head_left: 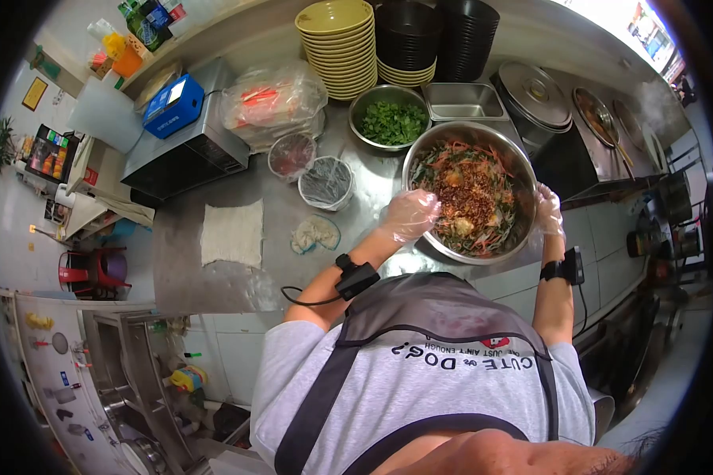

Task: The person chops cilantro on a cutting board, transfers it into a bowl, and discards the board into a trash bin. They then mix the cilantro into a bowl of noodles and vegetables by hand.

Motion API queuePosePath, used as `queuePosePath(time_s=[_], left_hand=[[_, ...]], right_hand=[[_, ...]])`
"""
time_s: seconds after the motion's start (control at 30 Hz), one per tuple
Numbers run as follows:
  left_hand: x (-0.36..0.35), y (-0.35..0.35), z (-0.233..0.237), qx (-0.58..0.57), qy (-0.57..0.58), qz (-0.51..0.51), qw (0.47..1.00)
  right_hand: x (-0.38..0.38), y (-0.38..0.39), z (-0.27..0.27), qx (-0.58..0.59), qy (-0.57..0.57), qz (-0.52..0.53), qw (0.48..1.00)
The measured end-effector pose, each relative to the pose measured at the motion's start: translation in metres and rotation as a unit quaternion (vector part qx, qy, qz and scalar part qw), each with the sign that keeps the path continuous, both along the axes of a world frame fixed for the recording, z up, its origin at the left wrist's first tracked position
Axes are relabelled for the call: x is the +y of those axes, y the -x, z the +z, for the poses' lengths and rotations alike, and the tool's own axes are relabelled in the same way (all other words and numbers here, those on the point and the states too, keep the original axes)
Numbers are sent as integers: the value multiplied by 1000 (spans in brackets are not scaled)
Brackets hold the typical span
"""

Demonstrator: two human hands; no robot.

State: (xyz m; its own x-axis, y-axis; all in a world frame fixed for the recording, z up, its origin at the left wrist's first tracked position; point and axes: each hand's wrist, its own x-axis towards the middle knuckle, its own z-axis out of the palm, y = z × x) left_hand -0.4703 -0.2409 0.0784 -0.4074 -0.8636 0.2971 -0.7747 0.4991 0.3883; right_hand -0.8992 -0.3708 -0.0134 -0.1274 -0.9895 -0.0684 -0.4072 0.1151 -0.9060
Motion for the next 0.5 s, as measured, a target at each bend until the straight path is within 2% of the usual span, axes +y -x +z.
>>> queuePosePath(time_s=[0.03, 0.07, 0.1, 0.13, 0.17, 0.2, 0.27, 0.3, 0.33, 0.37, 0.4, 0.43, 0.5], left_hand=[[1, -2, 8, 42, -71, 42, 996], [5, -8, 17, 133, -134, 70, 980], [6, -16, 17, 231, -137, 87, 959], [5, -19, 17, 378, -162, 151, 899], [3, -23, 17, 512, -185, 211, 812], [-4, -35, 10, 508, -188, 209, 814], [-35, -61, -24, 578, -163, 331, 728], [-49, -64, -42, 577, -165, 327, 730], [-63, -66, -63, 432, -156, 355, 814], [-76, -67, -85, 275, -140, 375, 874], [-89, -68, -108, 177, -66, 356, 915], [-98, -65, -115, 180, -65, 355, 915], [-113, -57, -121, 77, -25, 386, 919]], right_hand=[[7, 1, -3, 0, 2, 0, 1000], [15, 2, -5, -4, 7, 1, 1000], [21, 1, -5, -10, 10, 2, 1000], [25, 1, -3, -5, 1, 7, 1000], [25, 1, -3, -8, -1, 4, 1000], [30, -7, 6, -13, 2, -6, 1000], [36, -22, 17, -6, 36, -33, 999], [36, -27, 22, -6, 37, -38, 999], [36, -30, 28, -13, 22, -29, 999], [35, -34, 36, -19, 7, -19, 1000], [36, -42, 46, -42, -16, -34, 998], [34, -42, 45, -39, -13, -34, 999], [32, -43, 45, -13, 10, -10, 1000]])
